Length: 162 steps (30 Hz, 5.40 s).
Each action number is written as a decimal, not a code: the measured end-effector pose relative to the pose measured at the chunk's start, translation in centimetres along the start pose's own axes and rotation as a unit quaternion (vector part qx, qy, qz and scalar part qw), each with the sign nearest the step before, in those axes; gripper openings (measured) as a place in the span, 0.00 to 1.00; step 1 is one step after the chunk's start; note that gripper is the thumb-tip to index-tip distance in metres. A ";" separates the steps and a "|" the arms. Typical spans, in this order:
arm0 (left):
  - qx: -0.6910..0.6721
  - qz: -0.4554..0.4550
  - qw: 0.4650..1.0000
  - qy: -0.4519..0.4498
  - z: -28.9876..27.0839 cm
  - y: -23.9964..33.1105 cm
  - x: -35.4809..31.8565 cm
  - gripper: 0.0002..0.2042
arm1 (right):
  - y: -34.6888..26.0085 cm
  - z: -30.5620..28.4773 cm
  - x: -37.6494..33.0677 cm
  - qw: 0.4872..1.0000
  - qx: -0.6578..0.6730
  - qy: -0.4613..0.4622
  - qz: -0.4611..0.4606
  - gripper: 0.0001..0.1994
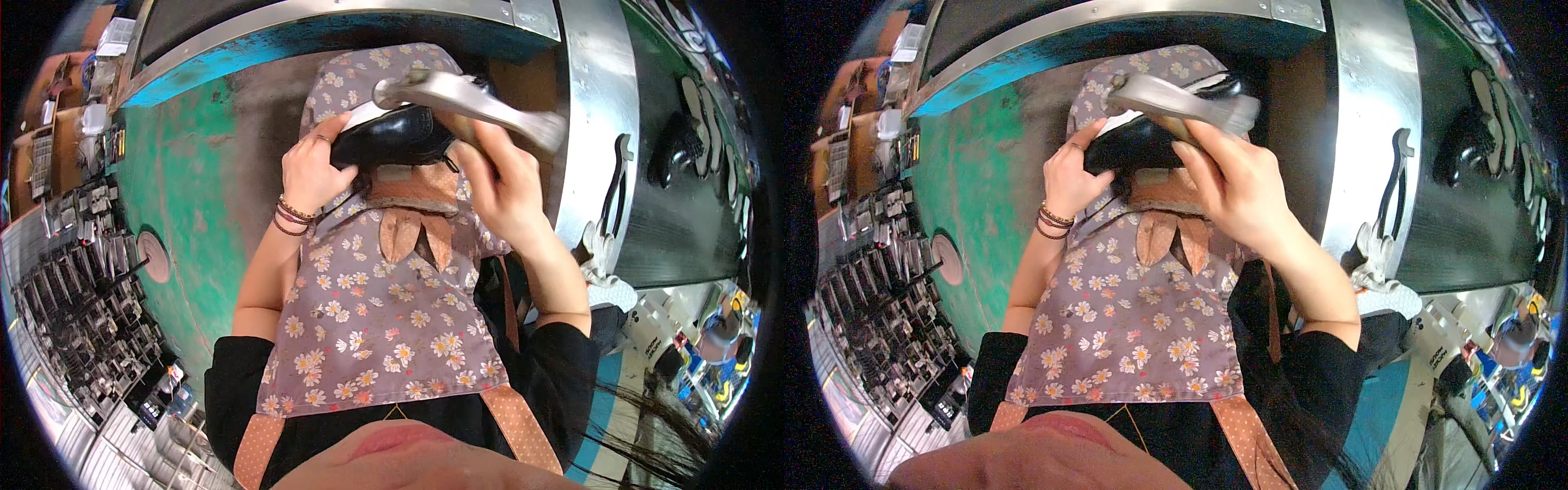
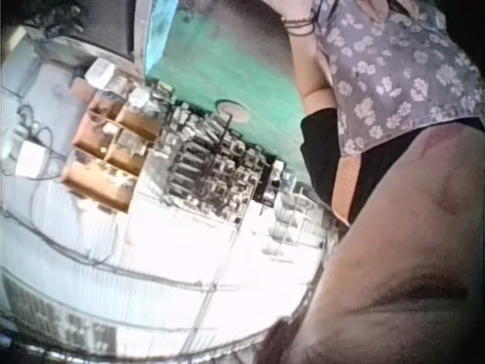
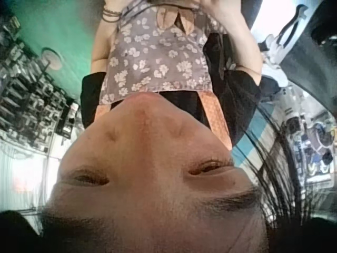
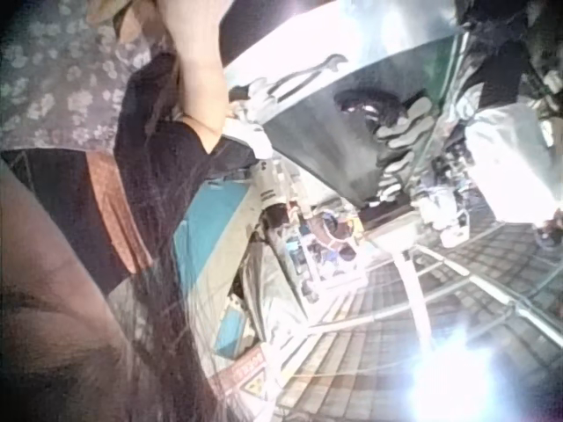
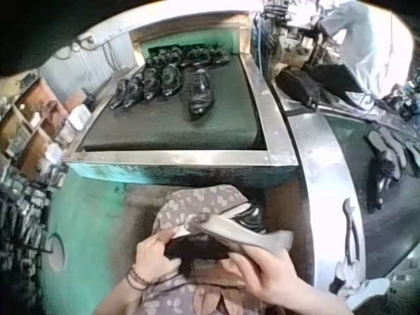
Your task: Hammer the bottom of shoes to secure the sole components.
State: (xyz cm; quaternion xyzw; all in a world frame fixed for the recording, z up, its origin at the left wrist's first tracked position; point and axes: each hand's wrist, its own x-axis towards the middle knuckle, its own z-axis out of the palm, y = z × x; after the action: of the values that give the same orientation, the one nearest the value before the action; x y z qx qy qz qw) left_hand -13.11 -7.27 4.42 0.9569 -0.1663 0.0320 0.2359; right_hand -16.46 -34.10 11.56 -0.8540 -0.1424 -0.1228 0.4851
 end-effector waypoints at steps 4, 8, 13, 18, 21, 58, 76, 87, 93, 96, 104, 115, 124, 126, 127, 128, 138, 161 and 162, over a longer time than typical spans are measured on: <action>-0.008 0.002 1.000 0.002 -0.5 0.2 0.6 0.32 | 1.5 0.1 -1.5 0.998 -0.042 -0.013 -0.035 0.17; -0.036 0.005 0.999 0.022 -0.5 0.1 0.6 0.30 | 3.4 0.5 -1.7 0.985 -0.120 -0.119 0.015 0.27; -0.198 -0.069 0.976 0.055 -1.0 -0.5 -0.5 0.32 | 3.3 0.3 -2.3 0.997 -0.008 0.007 -0.071 0.21; -0.533 -0.170 0.828 0.049 -2.3 -2.7 0.9 0.32 | 4.0 0.7 -2.0 0.998 0.061 0.017 -0.002 0.11; -0.666 -0.192 0.719 0.046 -5.3 -0.9 5.3 0.26 | 4.2 1.1 -1.6 0.993 0.102 -0.021 0.054 0.10; -0.593 -0.138 0.774 0.174 -13.4 -3.5 41.6 0.40 | -2.8 -2.0 -3.1 0.901 0.214 -0.195 0.322 0.27; 0.247 -0.018 0.967 0.053 -11.3 6.0 36.6 0.50 | -3.7 -1.3 -4.4 0.950 0.128 -0.153 0.239 0.26; -0.743 -0.115 0.623 -0.215 -20.8 5.7 17.7 0.34 | -2.0 0.1 -4.3 0.968 0.081 -0.156 0.180 0.22; -0.711 0.081 0.692 -0.098 -17.6 7.7 4.3 0.44 | 0.0 1.6 -4.6 0.979 0.011 -0.133 0.154 0.27; -0.818 -0.051 0.572 -0.023 -15.4 3.8 1.9 0.38 | -1.0 1.6 -4.7 0.982 -0.035 -0.110 0.152 0.27; -0.740 -0.018 0.668 -0.077 -10.4 0.9 -2.3 0.38 | -0.5 2.6 -4.4 0.980 -0.052 -0.116 0.155 0.23; -0.535 0.108 0.835 -0.066 -12.3 5.0 -0.3 0.52 | -1.0 1.2 -5.5 0.976 -0.081 -0.083 0.182 0.24; -0.345 0.048 0.921 -0.177 -10.7 5.1 2.5 0.50 | -0.9 1.2 -5.9 0.983 -0.097 -0.060 0.146 0.22; -0.316 0.043 0.929 -0.187 -10.5 5.1 2.8 0.50 | -1.2 1.2 -5.4 0.980 -0.103 -0.076 0.154 0.22; -0.292 0.056 0.938 -0.180 -10.4 5.2 2.9 0.50 | -1.3 0.8 -5.3 0.980 -0.103 -0.077 0.152 0.22; -0.268 0.070 0.945 -0.173 -10.3 5.3 2.9 0.50 | -1.4 0.2 -5.2 0.982 -0.105 -0.084 0.135 0.21; -0.210 0.098 0.959 -0.162 -11.1 3.9 2.1 0.42 | -7.9 -8.3 -3.1 0.998 -0.038 0.011 0.044 0.22; -0.173 0.003 0.963 -0.208 -11.1 5.5 2.6 0.53 | -7.4 -1.2 -3.4 0.992 -0.096 -0.078 -0.001 0.19; -0.169 -0.002 0.962 -0.212 -11.1 5.3 2.3 0.54 | -8.1 -1.8 -3.1 0.992 -0.089 -0.089 -0.004 0.20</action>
State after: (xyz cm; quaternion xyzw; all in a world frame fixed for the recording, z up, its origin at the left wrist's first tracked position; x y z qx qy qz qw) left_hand -12.55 -7.25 16.95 0.8884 -0.2136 -0.2011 0.3532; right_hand -22.38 -32.09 17.80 -0.9007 -0.1773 -0.0601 0.3920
